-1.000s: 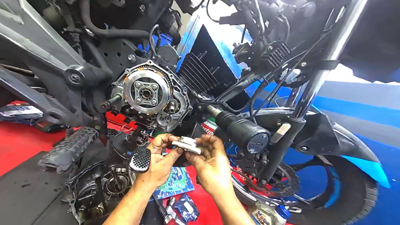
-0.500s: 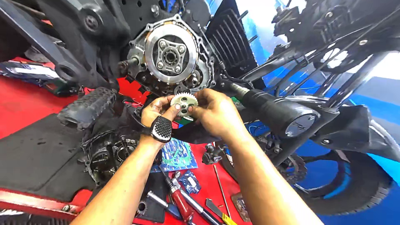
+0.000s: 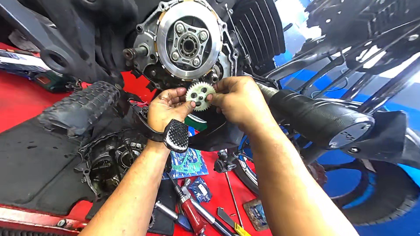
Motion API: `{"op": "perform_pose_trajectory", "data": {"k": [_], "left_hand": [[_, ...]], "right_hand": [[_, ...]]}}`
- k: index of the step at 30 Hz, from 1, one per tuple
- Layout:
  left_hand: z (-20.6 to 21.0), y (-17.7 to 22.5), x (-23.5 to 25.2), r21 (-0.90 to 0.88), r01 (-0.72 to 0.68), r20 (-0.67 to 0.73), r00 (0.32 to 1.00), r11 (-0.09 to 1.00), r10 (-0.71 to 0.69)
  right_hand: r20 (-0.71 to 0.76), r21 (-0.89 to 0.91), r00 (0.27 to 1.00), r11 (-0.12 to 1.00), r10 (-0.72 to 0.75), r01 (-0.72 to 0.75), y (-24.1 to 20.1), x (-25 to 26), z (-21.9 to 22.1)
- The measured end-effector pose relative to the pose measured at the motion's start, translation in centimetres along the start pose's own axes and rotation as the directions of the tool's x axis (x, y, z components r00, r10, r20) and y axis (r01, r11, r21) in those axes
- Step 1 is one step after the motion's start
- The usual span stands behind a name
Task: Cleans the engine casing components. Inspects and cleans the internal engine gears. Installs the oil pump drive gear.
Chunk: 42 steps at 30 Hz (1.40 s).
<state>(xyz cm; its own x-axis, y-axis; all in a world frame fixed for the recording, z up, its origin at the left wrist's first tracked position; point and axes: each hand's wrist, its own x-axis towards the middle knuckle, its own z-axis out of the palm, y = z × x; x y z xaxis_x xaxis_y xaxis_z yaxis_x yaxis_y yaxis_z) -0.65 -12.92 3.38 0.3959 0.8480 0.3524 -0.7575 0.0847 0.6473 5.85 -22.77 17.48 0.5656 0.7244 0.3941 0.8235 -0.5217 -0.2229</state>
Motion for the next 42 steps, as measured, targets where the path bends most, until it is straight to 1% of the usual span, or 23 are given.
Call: {"op": "perform_pose_trajectory", "data": {"k": [2,6,9,13,16,19,21,23,26,28,30,32,34,37,39,42], "left_hand": [[0.1,0.1,0.2,0.035,0.001,-0.003,1.000,0.999,-0.001],[0.6,0.6,0.6,0.019,0.067,-0.010,0.998,0.998,-0.067],[0.6,0.2,0.8,0.014,0.073,0.002,0.997,0.997,-0.073],[1.0,-0.1,1.0,0.042,0.062,-0.034,0.998,0.997,-0.060],[0.9,0.3,1.0,0.123,0.076,-0.039,0.997,0.989,-0.072],[0.8,0.9,1.2,0.261,0.090,-0.045,0.996,0.961,-0.081],[0.8,0.8,1.3,0.323,0.057,-0.044,0.998,0.945,-0.045],[0.9,0.1,1.5,0.330,-0.001,-0.044,0.999,0.944,0.016],[0.9,-1.0,1.8,0.348,-0.116,-0.053,0.988,0.930,0.143],[0.8,-1.5,2.2,0.376,-0.194,-0.046,0.973,0.906,0.227],[0.8,-1.8,2.4,0.410,-0.250,-0.029,0.958,0.877,0.286],[0.9,-1.9,2.4,0.479,-0.298,-0.008,0.939,0.826,0.344],[1.0,-1.5,2.2,0.554,-0.305,0.005,0.932,0.775,0.363],[1.1,-1.4,2.4,0.604,-0.311,0.000,0.920,0.733,0.391],[1.2,-0.9,2.1,0.627,-0.259,-0.004,0.942,0.735,0.336],[1.3,-0.1,1.4,0.652,-0.115,-0.005,0.988,0.749,0.156]], "right_hand": [[-0.034,0.007,0.999,1.000,0.018,-0.018,-0.1,0.2,0.3],[-0.047,-0.054,0.997,0.997,0.060,-0.062,-0.3,0.7,0.7],[-0.029,-0.051,0.996,0.995,0.085,-0.086,-0.5,0.8,0.7],[-0.040,-0.121,0.996,0.990,0.075,-0.079,-0.7,1.0,0.5],[-0.028,-0.133,0.998,0.990,0.052,-0.055,-0.6,1.2,0.4],[-0.023,-0.080,0.999,0.996,0.044,-0.045,-0.4,1.4,0.4],[-0.033,-0.046,0.998,0.998,0.048,-0.050,-0.4,1.3,0.6],[-0.077,-0.061,0.997,0.998,0.028,-0.032,-0.3,1.0,0.9],[-0.162,-0.223,0.984,0.974,-0.067,0.030,-0.4,0.2,1.5],[-0.177,-0.269,0.980,0.962,-0.093,0.043,-0.3,0.1,1.6],[-0.148,-0.244,0.987,0.969,-0.067,0.030,-0.3,0.4,1.4],[-0.095,-0.179,0.995,0.984,-0.024,0.007,-0.3,0.8,1.0],[-0.049,-0.129,0.999,0.991,0.011,-0.017,-0.5,1.0,0.6],[-0.014,-0.148,0.998,0.987,0.054,-0.056,-1.0,1.1,0.2],[0.011,-0.166,0.997,0.984,0.074,-0.071,-1.3,1.2,0.0],[0.065,-0.138,0.991,0.985,0.116,-0.106,-1.6,1.5,-0.3]]}}
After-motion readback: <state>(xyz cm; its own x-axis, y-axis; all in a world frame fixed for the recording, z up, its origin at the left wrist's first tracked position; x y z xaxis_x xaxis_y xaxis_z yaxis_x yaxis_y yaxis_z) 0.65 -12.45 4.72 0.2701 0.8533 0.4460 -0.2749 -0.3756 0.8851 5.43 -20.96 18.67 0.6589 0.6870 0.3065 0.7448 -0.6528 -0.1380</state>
